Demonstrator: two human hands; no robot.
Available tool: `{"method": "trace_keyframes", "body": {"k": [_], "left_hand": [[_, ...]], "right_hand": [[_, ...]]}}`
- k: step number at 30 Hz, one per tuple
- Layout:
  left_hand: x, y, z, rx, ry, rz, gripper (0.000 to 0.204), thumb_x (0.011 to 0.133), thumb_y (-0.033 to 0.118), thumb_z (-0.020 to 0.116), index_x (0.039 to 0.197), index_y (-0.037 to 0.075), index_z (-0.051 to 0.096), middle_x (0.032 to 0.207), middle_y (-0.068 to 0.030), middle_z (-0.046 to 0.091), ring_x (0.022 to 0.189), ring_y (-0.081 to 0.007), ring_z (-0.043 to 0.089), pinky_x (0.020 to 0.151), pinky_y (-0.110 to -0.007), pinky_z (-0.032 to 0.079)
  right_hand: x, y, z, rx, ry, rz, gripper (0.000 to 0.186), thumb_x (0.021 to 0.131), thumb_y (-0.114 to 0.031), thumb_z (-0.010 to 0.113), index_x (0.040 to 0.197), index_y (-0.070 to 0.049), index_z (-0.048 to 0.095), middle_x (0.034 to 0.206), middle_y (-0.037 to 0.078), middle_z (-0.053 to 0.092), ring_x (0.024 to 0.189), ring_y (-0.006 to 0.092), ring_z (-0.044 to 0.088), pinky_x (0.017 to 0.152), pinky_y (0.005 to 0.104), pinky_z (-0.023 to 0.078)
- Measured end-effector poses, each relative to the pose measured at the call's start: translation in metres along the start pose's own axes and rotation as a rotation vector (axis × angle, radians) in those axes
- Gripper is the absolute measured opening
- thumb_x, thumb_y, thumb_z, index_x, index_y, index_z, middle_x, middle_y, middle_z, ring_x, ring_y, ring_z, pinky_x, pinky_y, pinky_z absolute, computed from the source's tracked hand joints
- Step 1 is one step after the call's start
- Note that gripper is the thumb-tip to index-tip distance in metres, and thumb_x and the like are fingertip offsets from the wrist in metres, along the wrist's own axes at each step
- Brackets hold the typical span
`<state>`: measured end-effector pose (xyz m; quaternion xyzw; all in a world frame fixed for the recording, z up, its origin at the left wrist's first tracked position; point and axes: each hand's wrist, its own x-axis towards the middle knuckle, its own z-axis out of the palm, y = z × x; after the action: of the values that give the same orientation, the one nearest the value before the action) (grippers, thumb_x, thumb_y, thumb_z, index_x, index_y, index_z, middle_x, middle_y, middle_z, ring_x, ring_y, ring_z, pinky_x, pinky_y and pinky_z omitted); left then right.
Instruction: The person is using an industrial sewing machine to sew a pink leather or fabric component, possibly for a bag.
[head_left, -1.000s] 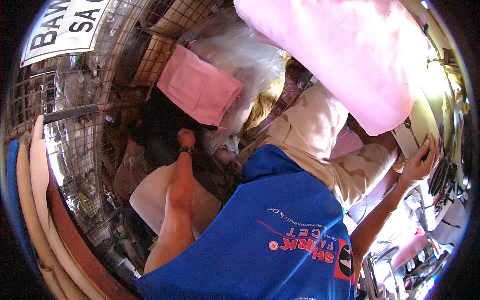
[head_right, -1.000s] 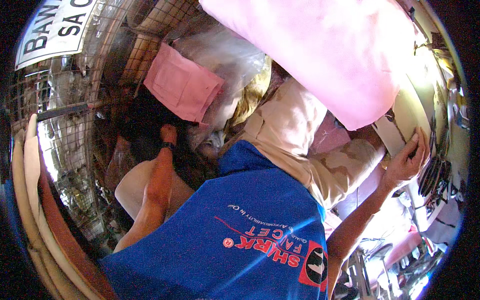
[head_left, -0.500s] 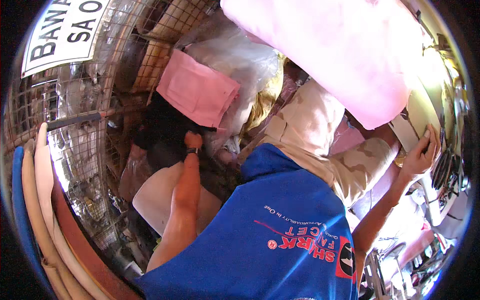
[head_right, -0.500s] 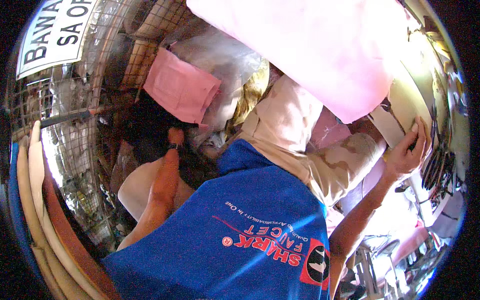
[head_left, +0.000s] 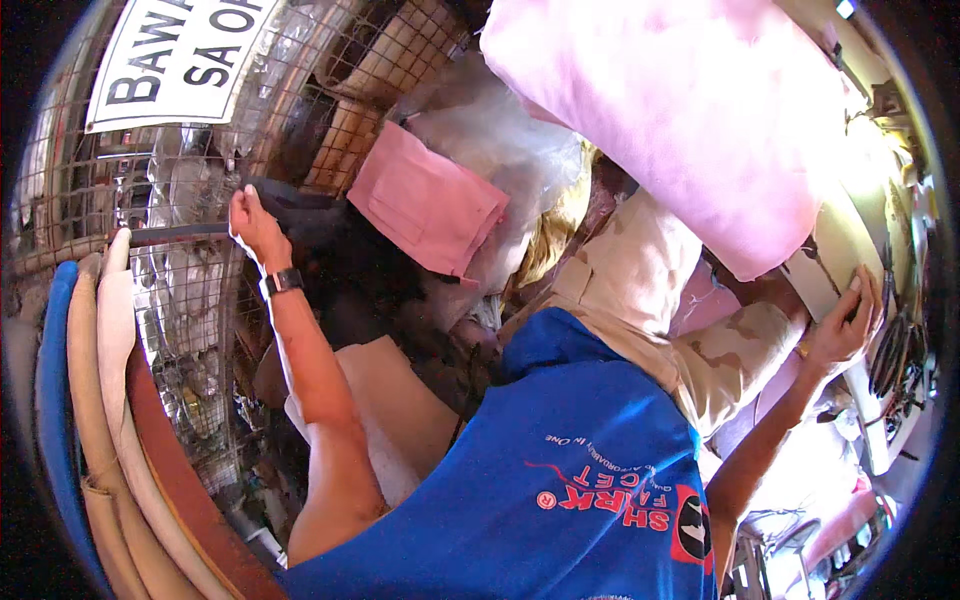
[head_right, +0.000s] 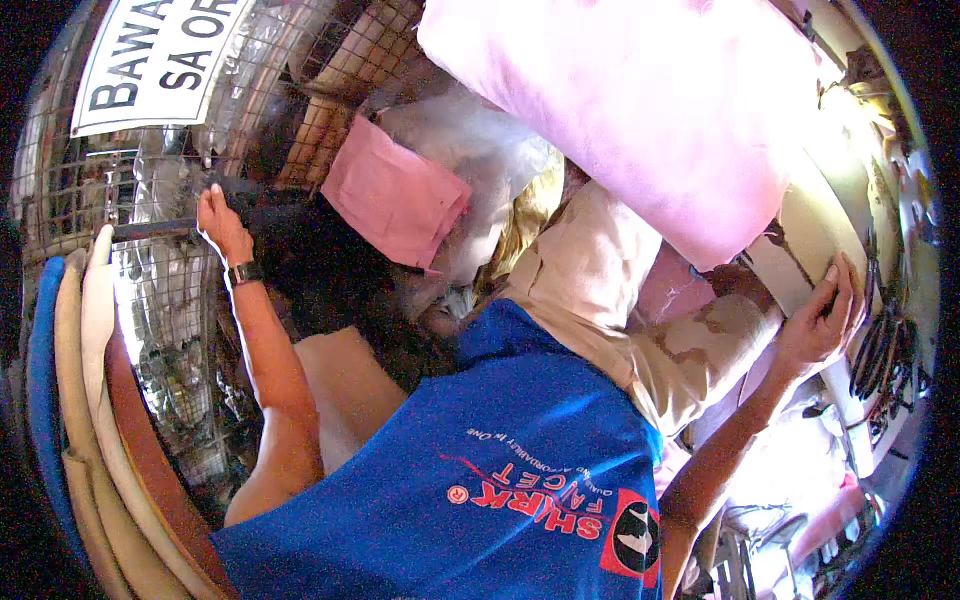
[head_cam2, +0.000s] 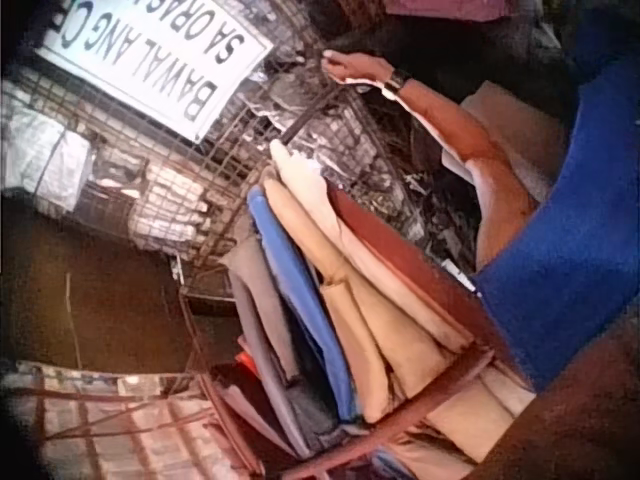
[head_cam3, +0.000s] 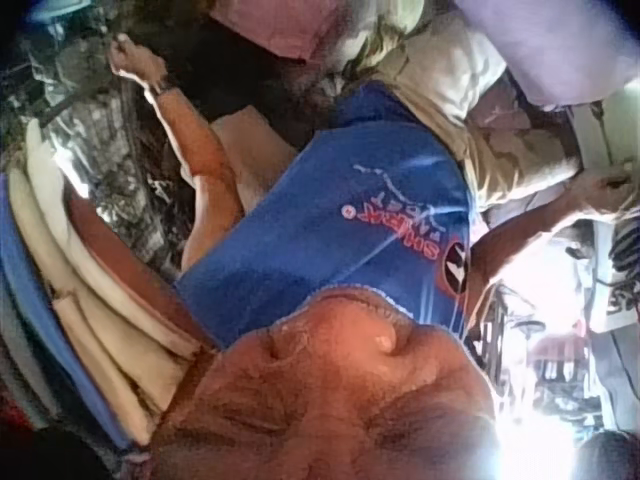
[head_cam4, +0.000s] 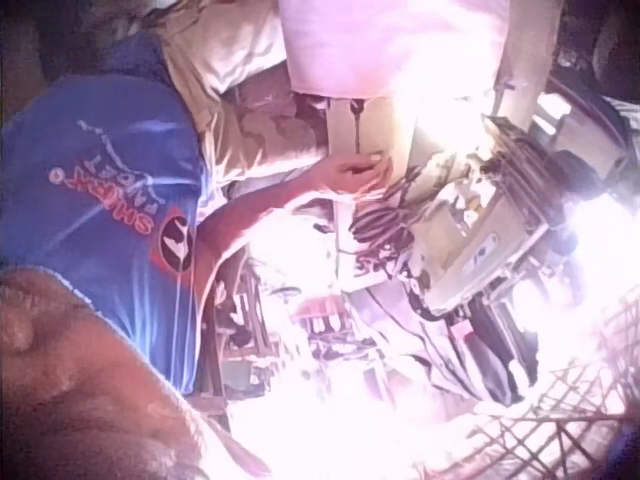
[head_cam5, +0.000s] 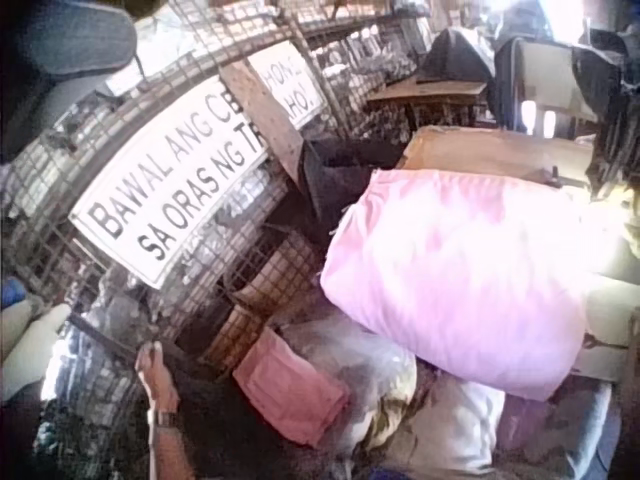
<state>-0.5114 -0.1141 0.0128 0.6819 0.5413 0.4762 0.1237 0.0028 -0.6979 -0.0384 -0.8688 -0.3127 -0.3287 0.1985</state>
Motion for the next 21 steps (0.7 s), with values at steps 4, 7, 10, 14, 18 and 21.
{"method": "trace_keyframes", "body": {"k": [4, 7, 10, 14, 18, 21], "left_hand": [[0.041, -0.043, -0.026, 0.155, 0.047, 0.04, 0.024, 0.098, 0.018, 0.062, 0.099, -0.006, 0.064, 0.087, -0.006, 0.065, 0.078, -0.0149, 0.054, 0.074, -0.033, 0.047], [0.052, -0.053, -0.053, 0.281, 0.008, 0.275, 0.028, 0.099, 0.02, 0.06, 0.103, -0.008, 0.063, 0.089, -0.0108, 0.067, 0.078, -0.02, 0.058, 0.075, -0.033, 0.048], [0.067, -0.062, -0.096, 0.414, 0.038, 0.368, 0.032, 0.1, 0.021, 0.058, 0.109, -0.01, 0.064, 0.096, -0.019, 0.068, 0.088, -0.0293, 0.065, 0.082, -0.038, 0.05], [0.092, -0.085, -0.151, 0.498, 0.071, 0.341, 0.033, 0.098, 0.022, 0.06, 0.111, -0.008, 0.064, 0.103, -0.0241, 0.069, 0.092, -0.0375, 0.065, 0.085, -0.041, 0.05], [0.084, -0.07, -0.162, 0.852, 0.205, 0.277, 0.028, 0.094, 0.019, 0.062, 0.106, -0.007, 0.064, 0.099, -0.022, 0.069, 0.089, -0.0341, 0.065, 0.084, -0.042, 0.05], [0.089, -0.116, -0.163, 0.641, -0.351, 0.183, 0.023, 0.092, 0.017, 0.064, 0.102, -0.003, 0.066, 0.089, -0.0195, 0.068, 0.084, -0.0326, 0.064, 0.081, -0.04, 0.05]], "right_hand": [[0.004, -0.013, 0.005, 0.033, -0.032, 0.042, 0.021, 0.1, -0.009, 0.058, 0.114, -0.004, 0.072, 0.115, 0.012, 0.07, 0.105, 0.0289, 0.066, 0.092, 0.0393, 0.051], [0.003, -0.005, 0.003, 0.055, -0.014, 0.01, 0.02, 0.099, -0.012, 0.059, 0.113, -0.006, 0.071, 0.116, 0.009, 0.071, 0.107, 0.0283, 0.065, 0.095, 0.0394, 0.049], [0.0, 0.002, 0.005, 0.049, -0.019, 0.018, 0.021, 0.099, -0.013, 0.059, 0.114, -0.006, 0.072, 0.116, 0.008, 0.071, 0.108, 0.0273, 0.065, 0.096, 0.0391, 0.049], [0.001, 0.001, 0.007, 0.012, -0.024, 0.026, 0.021, 0.099, -0.013, 0.06, 0.113, -0.006, 0.072, 0.116, 0.008, 0.071, 0.107, 0.0264, 0.065, 0.097, 0.0383, 0.049], [0.002, 0.003, 0.007, -0.019, -0.003, 0.004, 0.02, 0.098, -0.013, 0.06, 0.112, -0.006, 0.073, 0.115, 0.008, 0.071, 0.106, 0.026, 0.066, 0.096, 0.038, 0.05], [0.0, 0.006, 0.009, 0.008, -0.001, -0.015, 0.02, 0.099, -0.014, 0.06, 0.112, -0.005, 0.073, 0.115, 0.008, 0.071, 0.106, 0.0259, 0.066, 0.094, 0.0385, 0.051]]}}
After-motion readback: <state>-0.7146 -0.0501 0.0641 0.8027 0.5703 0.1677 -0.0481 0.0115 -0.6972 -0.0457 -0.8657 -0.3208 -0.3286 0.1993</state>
